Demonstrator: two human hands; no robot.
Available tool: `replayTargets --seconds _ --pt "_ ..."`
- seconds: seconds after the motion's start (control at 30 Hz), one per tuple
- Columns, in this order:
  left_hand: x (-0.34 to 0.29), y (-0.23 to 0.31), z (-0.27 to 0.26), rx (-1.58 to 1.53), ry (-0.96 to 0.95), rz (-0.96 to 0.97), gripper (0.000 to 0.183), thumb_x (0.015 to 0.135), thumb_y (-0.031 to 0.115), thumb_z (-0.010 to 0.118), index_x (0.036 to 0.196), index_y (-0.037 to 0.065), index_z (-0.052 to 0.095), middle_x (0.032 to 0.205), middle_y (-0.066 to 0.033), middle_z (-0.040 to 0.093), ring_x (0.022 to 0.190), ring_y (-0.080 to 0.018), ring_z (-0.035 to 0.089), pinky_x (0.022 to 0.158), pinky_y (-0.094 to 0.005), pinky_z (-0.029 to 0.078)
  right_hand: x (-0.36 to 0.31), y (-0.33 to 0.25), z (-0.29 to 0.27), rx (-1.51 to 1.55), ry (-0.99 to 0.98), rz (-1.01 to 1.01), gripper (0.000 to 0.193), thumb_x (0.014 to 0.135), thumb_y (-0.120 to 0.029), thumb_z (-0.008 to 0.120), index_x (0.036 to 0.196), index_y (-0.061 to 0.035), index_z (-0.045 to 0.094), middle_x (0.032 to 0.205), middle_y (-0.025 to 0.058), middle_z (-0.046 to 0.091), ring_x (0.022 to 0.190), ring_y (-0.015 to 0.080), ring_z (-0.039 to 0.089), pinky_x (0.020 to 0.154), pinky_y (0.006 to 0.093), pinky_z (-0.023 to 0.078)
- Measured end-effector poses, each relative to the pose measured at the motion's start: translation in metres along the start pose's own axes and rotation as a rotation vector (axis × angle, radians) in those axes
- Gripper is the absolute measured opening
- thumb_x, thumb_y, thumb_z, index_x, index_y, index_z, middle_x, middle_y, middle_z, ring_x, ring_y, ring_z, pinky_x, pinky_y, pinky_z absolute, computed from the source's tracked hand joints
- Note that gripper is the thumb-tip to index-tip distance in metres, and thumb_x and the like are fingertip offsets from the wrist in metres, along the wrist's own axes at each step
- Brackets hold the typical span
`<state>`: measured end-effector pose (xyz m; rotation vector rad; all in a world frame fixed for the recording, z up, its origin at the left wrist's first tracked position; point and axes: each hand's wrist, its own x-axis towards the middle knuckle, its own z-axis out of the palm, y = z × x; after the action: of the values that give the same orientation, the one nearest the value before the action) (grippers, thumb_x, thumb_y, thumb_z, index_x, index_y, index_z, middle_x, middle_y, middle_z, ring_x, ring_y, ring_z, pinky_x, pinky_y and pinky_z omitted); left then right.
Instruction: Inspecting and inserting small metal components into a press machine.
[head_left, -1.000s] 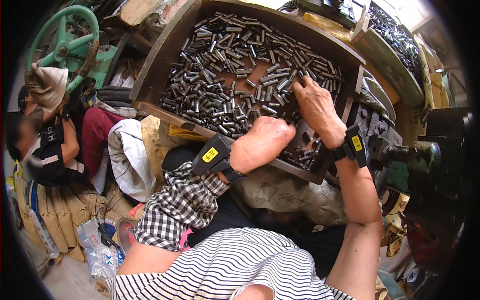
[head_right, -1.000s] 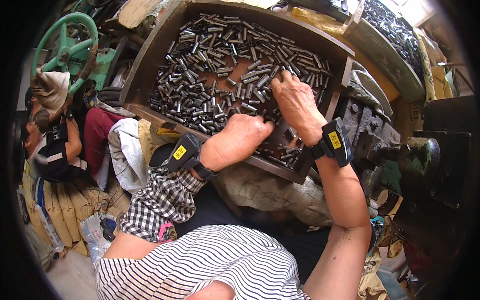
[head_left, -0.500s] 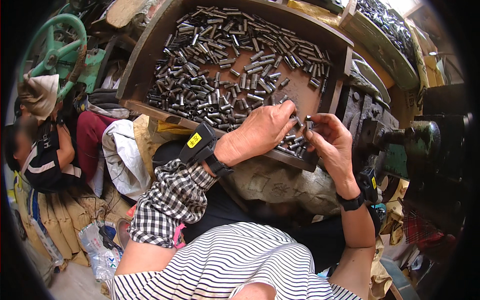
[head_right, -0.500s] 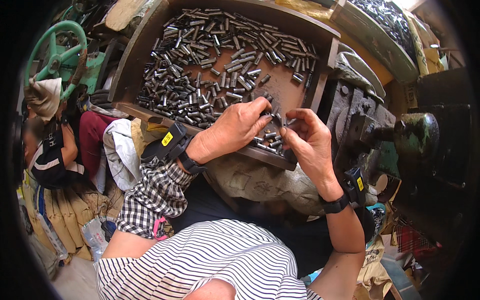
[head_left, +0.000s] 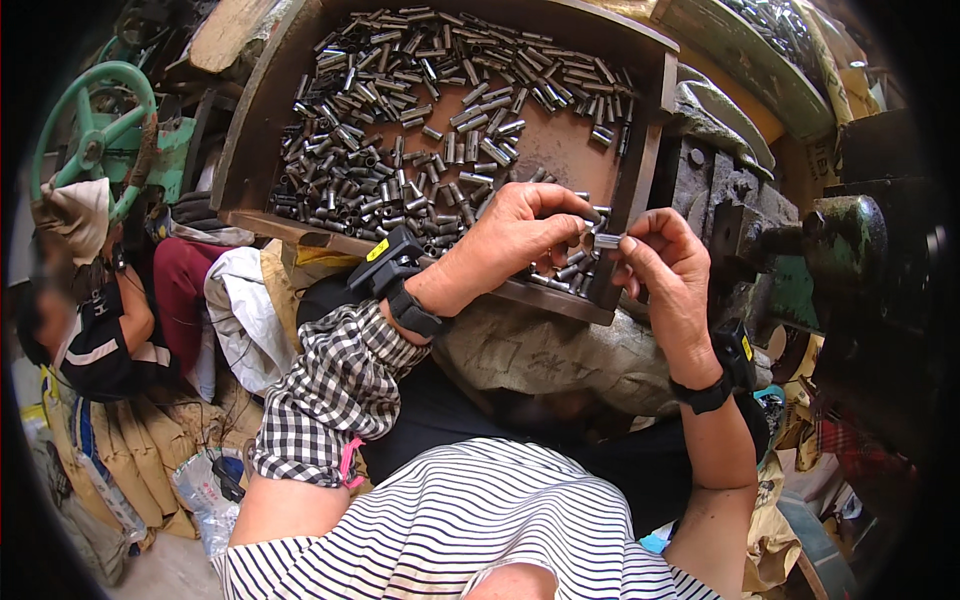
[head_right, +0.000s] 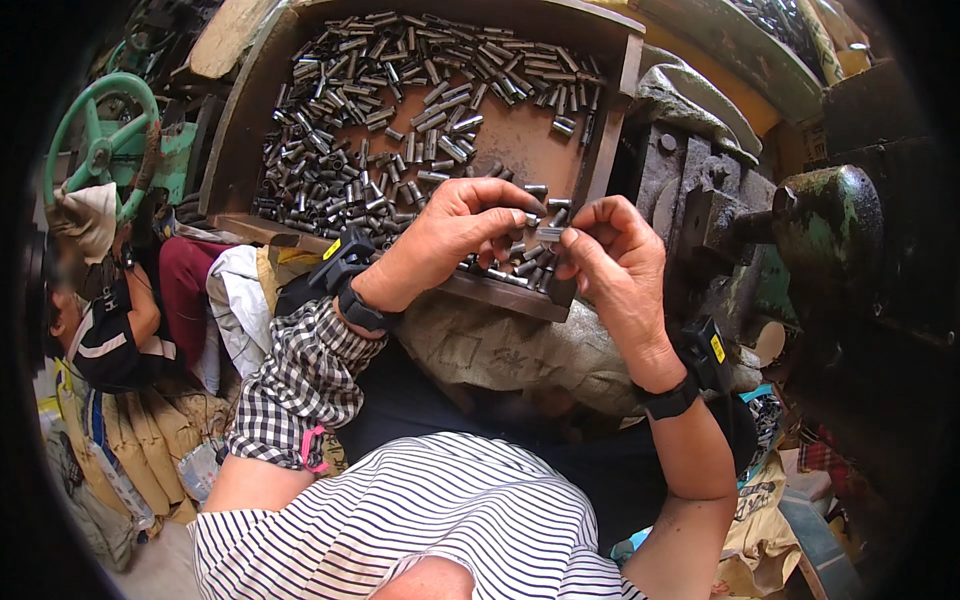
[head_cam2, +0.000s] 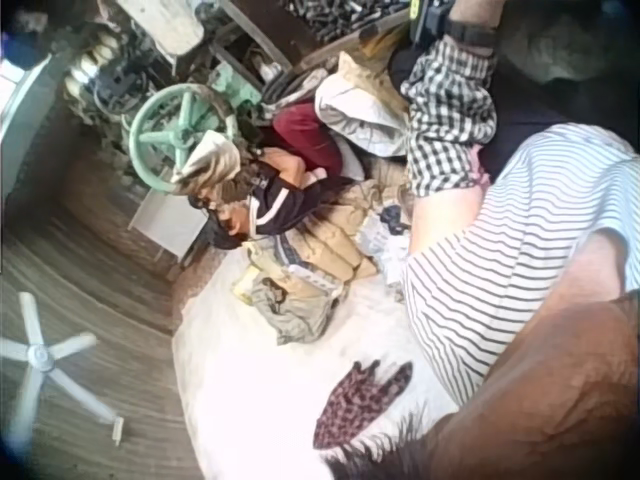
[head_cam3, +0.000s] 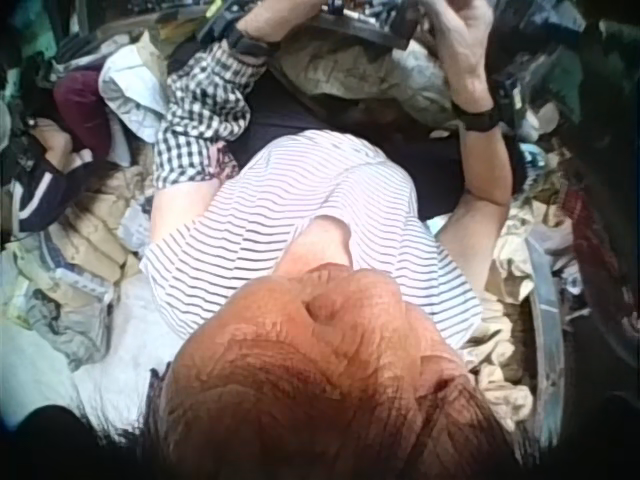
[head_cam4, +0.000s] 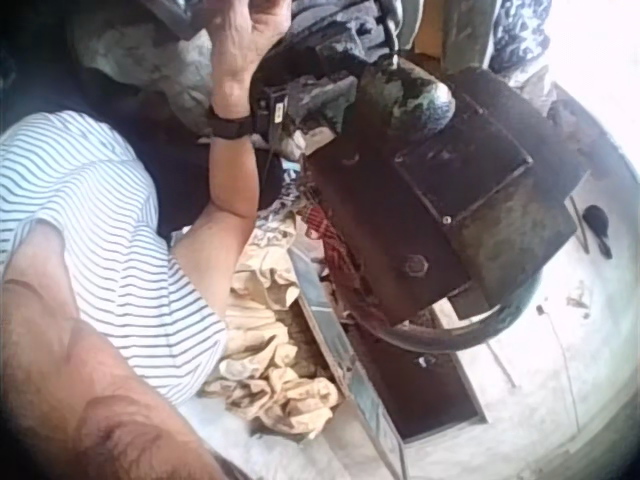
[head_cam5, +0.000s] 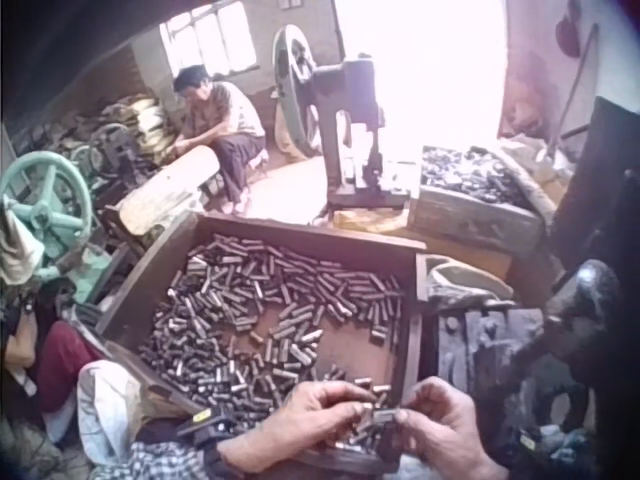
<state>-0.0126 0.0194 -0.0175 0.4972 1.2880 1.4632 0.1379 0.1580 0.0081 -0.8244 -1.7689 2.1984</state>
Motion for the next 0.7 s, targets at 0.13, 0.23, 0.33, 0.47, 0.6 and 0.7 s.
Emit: replayTargets --seconds 0.13,0.23,0.33,0.47,0.6,0.7 --pt "0.000 -0.004 0.001 -0.121 -0.017 -0.012 0.019 0.093 0.013 0.060 0.108 0.002 0.063 0.082 0.0010 0.064 0.061 -0.0025 0.059 0.050 -0.0156 0.046 0.001 0.000 -0.003 0.094 0.039 0.022 0.009 0.090 -0.002 0.059 0.099 -0.0003 0.057 0.085 0.0044 0.064 0.066 0.0075 0.063 0.053 0.0171 0.047" --pt "0.000 -0.006 0.000 -0.155 -0.036 -0.019 0.019 0.094 0.015 0.059 0.107 0.002 0.062 0.080 0.0012 0.063 0.062 -0.0029 0.059 0.050 -0.0153 0.046 0.001 0.001 -0.002 0.095 0.015 0.042 0.013 0.090 -0.002 0.059 0.103 0.0009 0.058 0.088 0.0049 0.064 0.070 0.0090 0.065 0.055 0.0187 0.049" --pt "0.001 -0.007 0.000 -0.206 -0.049 -0.035 0.019 0.095 0.017 0.059 0.107 0.002 0.061 0.080 0.0005 0.063 0.061 -0.0032 0.059 0.049 -0.0146 0.046 -0.001 0.002 0.003 0.005 0.003 0.003 0.016 0.090 0.000 0.058 0.106 0.0016 0.057 0.088 0.0050 0.065 0.069 0.0087 0.064 0.056 0.0198 0.050" --pt "0.001 -0.007 0.001 -0.241 -0.076 -0.058 0.019 0.096 0.017 0.058 0.108 0.002 0.060 0.079 -0.0010 0.063 0.058 -0.0033 0.059 0.048 -0.0139 0.046 -0.004 -0.001 0.007 -0.302 -0.058 -0.135 0.025 0.087 0.003 0.058 0.112 0.0022 0.056 0.084 0.0044 0.064 0.066 0.0068 0.060 0.055 0.0203 0.048" --pt "0.001 -0.007 0.003 -0.216 -0.053 -0.047 0.019 0.096 0.017 0.058 0.108 0.002 0.060 0.079 -0.0011 0.063 0.056 -0.0029 0.058 0.047 -0.0136 0.045 -0.005 -0.006 0.005 -0.295 -0.090 -0.078 0.031 0.087 0.002 0.055 0.118 0.0008 0.055 0.080 0.0034 0.064 0.061 0.0047 0.056 0.053 0.0196 0.045" --pt "0.002 -0.007 0.004 -0.181 -0.025 -0.020 0.019 0.096 0.018 0.059 0.108 0.003 0.060 0.078 -0.0007 0.063 0.056 -0.0024 0.058 0.047 -0.0135 0.044 0.000 -0.008 0.000 0.015 -0.037 0.046 0.025 0.092 -0.003 0.054 0.117 -0.0006 0.055 0.083 0.0064 0.067 0.059 0.0071 0.060 0.049 0.0171 0.044"
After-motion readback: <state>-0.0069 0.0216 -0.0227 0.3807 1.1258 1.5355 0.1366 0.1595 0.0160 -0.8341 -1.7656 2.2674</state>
